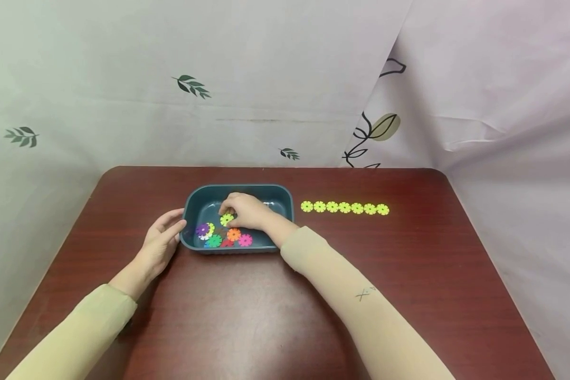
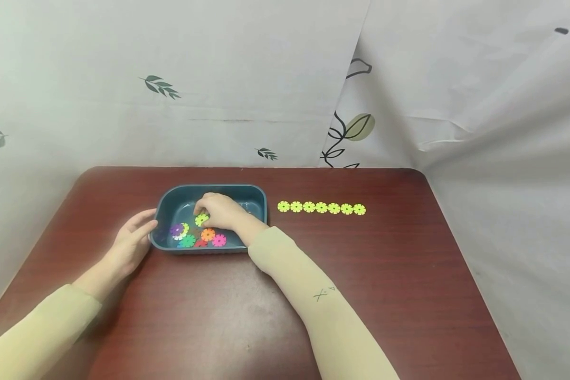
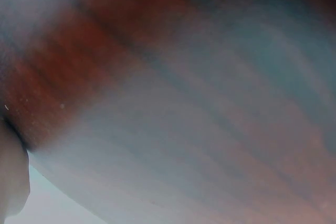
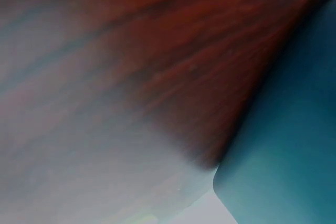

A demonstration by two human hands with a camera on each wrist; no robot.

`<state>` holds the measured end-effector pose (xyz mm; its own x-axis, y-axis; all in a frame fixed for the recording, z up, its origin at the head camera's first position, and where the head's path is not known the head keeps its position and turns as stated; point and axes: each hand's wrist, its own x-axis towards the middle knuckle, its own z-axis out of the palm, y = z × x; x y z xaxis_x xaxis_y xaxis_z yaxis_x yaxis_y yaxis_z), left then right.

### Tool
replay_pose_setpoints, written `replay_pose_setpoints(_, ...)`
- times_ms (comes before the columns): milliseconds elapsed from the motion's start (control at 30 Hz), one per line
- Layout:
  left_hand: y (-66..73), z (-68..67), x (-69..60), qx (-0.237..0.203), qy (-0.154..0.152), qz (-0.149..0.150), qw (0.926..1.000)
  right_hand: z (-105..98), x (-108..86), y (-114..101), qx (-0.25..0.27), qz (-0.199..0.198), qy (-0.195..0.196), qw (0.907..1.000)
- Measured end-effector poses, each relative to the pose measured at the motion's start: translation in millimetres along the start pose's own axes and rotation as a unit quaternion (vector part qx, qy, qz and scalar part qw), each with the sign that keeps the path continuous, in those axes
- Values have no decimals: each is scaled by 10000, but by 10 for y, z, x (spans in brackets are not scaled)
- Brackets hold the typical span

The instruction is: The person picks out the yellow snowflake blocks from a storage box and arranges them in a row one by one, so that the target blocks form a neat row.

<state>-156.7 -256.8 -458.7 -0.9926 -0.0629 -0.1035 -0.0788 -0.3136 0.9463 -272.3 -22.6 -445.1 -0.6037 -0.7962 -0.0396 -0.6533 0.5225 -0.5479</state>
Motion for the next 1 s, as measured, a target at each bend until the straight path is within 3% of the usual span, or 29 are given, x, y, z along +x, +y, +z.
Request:
replay_pose_setpoints(567, 19, 30, -18, -62, -43, 28, 10000, -34, -10, 6, 131, -13, 87, 9999)
replay_pose_setpoints(1000, 10, 21, -10, -86, -51, 58, 9999, -75, -52, -4, 989, -19, 308, 9946)
